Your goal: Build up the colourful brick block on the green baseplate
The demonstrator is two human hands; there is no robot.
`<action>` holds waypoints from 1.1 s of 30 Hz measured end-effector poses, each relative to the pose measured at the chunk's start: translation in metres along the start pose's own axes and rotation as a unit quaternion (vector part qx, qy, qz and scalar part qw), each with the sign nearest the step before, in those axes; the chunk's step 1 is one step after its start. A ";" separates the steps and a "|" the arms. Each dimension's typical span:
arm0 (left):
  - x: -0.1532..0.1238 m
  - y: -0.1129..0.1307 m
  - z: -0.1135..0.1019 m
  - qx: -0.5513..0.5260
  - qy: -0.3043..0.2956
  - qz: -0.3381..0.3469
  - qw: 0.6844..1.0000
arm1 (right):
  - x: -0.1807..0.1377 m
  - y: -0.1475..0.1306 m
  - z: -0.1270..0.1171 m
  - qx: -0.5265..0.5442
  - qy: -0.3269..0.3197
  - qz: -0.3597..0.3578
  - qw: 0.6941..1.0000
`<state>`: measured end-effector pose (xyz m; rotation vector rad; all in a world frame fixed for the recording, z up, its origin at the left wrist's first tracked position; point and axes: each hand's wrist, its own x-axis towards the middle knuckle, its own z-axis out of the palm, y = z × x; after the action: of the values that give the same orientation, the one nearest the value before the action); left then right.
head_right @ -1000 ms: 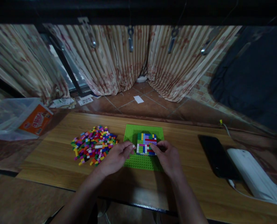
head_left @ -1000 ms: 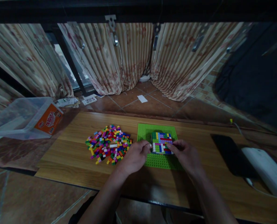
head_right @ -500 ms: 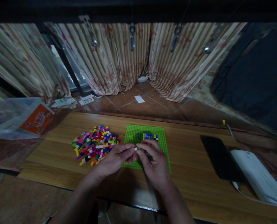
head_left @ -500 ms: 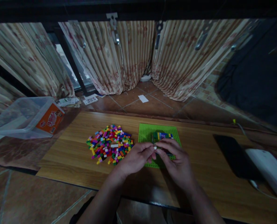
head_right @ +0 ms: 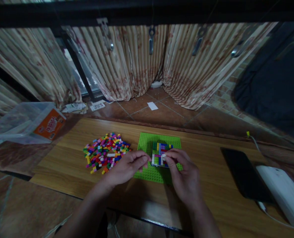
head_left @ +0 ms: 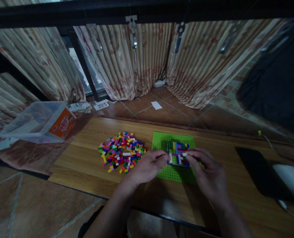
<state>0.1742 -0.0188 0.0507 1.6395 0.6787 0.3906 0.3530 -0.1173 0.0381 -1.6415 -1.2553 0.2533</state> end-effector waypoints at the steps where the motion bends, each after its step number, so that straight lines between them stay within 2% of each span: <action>1: 0.000 -0.001 -0.005 0.043 0.032 0.011 0.998 | 0.002 0.003 -0.005 -0.007 0.010 0.009 1.000; 5: -0.001 -0.006 -0.028 0.221 0.181 0.011 0.958 | 0.005 0.018 -0.025 -0.038 -0.006 0.040 0.998; 8: -0.002 -0.011 -0.044 0.327 0.277 -0.038 0.903 | 0.004 0.025 -0.032 -0.052 -0.058 0.061 0.995; 11: -0.003 -0.015 -0.054 0.423 0.325 -0.085 0.841 | 0.002 0.029 -0.032 -0.062 -0.095 0.069 0.991; 14: -0.006 -0.017 -0.055 0.488 0.316 -0.117 0.805 | 0.002 0.030 -0.029 -0.058 -0.104 0.064 0.991; 20: -0.007 -0.014 -0.050 0.536 0.281 -0.125 0.786 | 0.003 0.033 -0.022 -0.054 -0.105 0.070 0.991; 28: -0.006 -0.017 -0.052 0.538 0.259 -0.138 0.790 | 0.004 0.030 -0.017 -0.024 -0.078 0.158 0.984; 33: -0.005 -0.015 -0.050 0.520 0.272 -0.092 0.804 | 0.005 0.027 -0.016 0.011 -0.062 0.201 0.978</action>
<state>0.1370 0.0174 0.0455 2.4800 1.6880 0.3644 0.3821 -0.1208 0.0259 -1.8754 -0.9954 0.6232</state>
